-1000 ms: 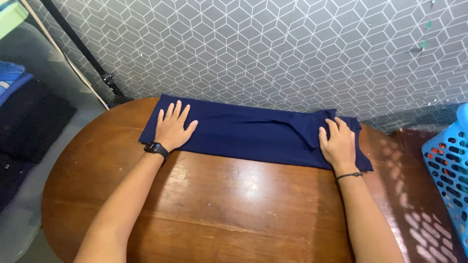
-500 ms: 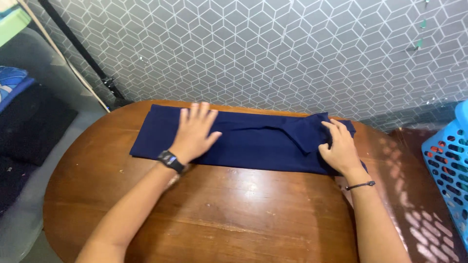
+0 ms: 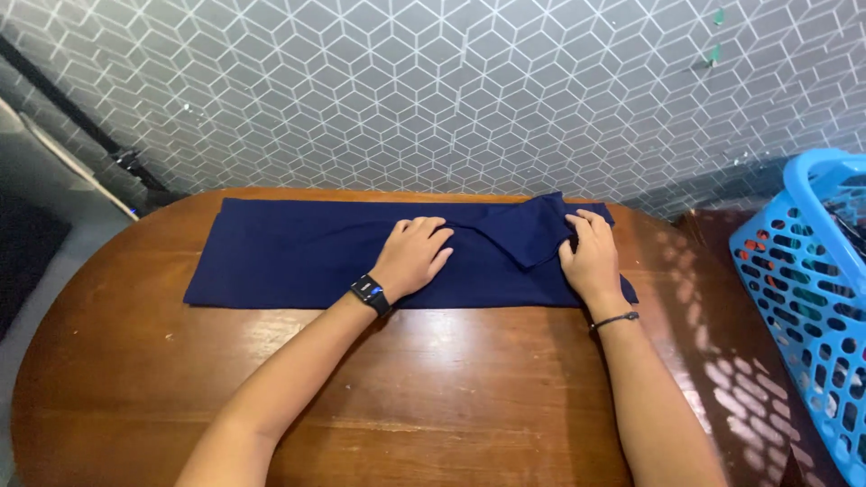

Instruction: Folding a navy blue t-shirt on a wooden table and placing it in a storage bin.

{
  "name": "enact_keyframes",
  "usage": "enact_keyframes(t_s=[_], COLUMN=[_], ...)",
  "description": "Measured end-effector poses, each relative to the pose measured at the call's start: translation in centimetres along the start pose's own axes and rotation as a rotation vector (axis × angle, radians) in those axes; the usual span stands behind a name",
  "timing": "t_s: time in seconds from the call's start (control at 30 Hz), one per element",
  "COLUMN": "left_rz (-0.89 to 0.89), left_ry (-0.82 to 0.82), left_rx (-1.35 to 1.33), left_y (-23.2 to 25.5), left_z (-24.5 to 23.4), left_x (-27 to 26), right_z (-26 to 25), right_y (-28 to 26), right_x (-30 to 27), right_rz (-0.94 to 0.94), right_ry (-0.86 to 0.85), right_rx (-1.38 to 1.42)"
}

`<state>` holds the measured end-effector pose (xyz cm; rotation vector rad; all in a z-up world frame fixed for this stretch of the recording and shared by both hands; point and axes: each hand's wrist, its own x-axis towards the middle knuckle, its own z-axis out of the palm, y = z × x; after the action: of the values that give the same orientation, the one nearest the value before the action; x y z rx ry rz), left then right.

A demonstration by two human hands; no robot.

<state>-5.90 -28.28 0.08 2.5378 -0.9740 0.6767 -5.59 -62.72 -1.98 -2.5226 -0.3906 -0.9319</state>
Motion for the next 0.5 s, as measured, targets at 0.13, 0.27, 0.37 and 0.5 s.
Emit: enact_keyframes(t_s=[0.13,0.27,0.37,0.5], left_rz=[-0.001,-0.012,0.022,0.125], left_ry=[-0.002,0.022,0.057,0.042], left_rx=[0.0,0.039,0.037,-0.097], left_y=[-1.3,-1.9,0.0,4.3], left_z=[-0.6,-0.8,-1.2,0.4], left_x=[-0.4,-0.1,1.2,3.8], right_z=[-0.3,-1.5,-1.6,-3.4], right_y=[0.2,-1.1,-1.0,-3.3], right_x=[0.8,2.2,2.5,3.9], right_rz=[0.06,0.276,0.367,0.525], right_ry=[0.081,0.177,0.17,0.025], right_rx=[-0.013,0.134,0.226,0.498])
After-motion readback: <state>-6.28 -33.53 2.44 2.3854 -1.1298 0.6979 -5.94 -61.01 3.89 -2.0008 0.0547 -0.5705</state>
